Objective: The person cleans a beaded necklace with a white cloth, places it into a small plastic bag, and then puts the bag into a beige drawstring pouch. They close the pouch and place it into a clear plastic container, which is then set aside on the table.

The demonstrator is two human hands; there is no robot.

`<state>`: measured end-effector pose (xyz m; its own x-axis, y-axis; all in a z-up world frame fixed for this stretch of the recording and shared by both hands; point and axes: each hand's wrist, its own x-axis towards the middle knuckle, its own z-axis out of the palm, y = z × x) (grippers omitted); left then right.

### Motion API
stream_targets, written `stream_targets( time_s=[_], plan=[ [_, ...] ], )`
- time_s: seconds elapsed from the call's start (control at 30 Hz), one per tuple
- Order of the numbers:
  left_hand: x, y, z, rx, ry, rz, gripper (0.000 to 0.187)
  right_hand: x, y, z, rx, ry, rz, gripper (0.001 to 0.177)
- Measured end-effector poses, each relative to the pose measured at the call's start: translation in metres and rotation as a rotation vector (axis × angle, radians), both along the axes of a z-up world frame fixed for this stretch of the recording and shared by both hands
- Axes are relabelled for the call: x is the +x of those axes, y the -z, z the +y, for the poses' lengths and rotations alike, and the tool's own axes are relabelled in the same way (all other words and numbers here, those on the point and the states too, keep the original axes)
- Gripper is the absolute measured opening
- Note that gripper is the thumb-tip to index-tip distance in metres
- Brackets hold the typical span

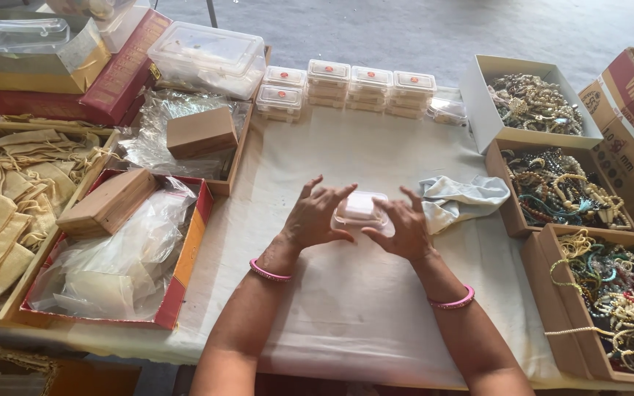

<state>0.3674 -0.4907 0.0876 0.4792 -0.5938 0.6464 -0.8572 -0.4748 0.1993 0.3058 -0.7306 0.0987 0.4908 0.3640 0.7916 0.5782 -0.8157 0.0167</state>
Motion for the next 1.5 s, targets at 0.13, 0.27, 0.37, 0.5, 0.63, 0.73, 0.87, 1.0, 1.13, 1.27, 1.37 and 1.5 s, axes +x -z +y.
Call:
stream_targets(
  time_s=[0.13, 0.27, 0.37, 0.5, 0.63, 0.73, 0.87, 1.0, 1.13, 1.27, 1.37, 1.5],
  plan=[
    [0.008, 0.016, 0.000, 0.119, 0.031, 0.139, 0.114, 0.006, 0.021, -0.008, -0.064, -0.096, 0.186, 0.055],
    [0.002, -0.001, 0.001, -0.058, 0.050, 0.044, 0.105, 0.002, 0.004, 0.002, -0.035, -0.082, 0.149, 0.055],
    [0.003, 0.001, 0.002, -0.146, 0.027, 0.177, 0.091, 0.008, 0.022, -0.004, 0.061, -0.048, 0.131, 0.039],
    [0.014, 0.023, 0.002, -0.177, 0.074, 0.438, 0.053, 0.011, 0.029, -0.001, 0.317, 0.043, 0.069, 0.027],
    [0.021, 0.032, 0.002, -0.190, 0.180, 0.449, 0.025, 0.013, 0.030, -0.002, 0.400, 0.062, 0.066, 0.024],
    [0.020, 0.030, 0.000, -0.227, 0.230, 0.397, 0.012, 0.014, 0.030, -0.004, 0.410, 0.040, 0.060, 0.022],
    [0.009, 0.023, -0.007, -0.232, 0.149, 0.301, 0.010, 0.014, 0.030, -0.003, 0.420, 0.029, 0.083, 0.021],
    [-0.006, 0.001, -0.008, -0.067, 0.115, 0.195, 0.016, 0.012, 0.028, -0.002, 0.399, 0.029, 0.075, 0.019],
    [-0.002, 0.012, -0.011, 0.065, 0.166, -0.026, 0.027, 0.011, 0.024, -0.004, 0.362, -0.003, 0.087, 0.020],
    [0.007, 0.036, -0.012, 0.197, 0.082, -0.364, 0.019, 0.010, 0.023, -0.004, 0.292, -0.044, 0.130, 0.019],
    [0.002, 0.026, -0.010, 0.168, 0.025, -0.340, 0.019, 0.009, 0.021, -0.005, 0.255, -0.048, 0.157, 0.014],
    [-0.012, -0.011, -0.006, -0.002, 0.019, -0.181, 0.042, 0.010, 0.017, -0.005, 0.164, -0.052, 0.276, 0.009]
  ],
)
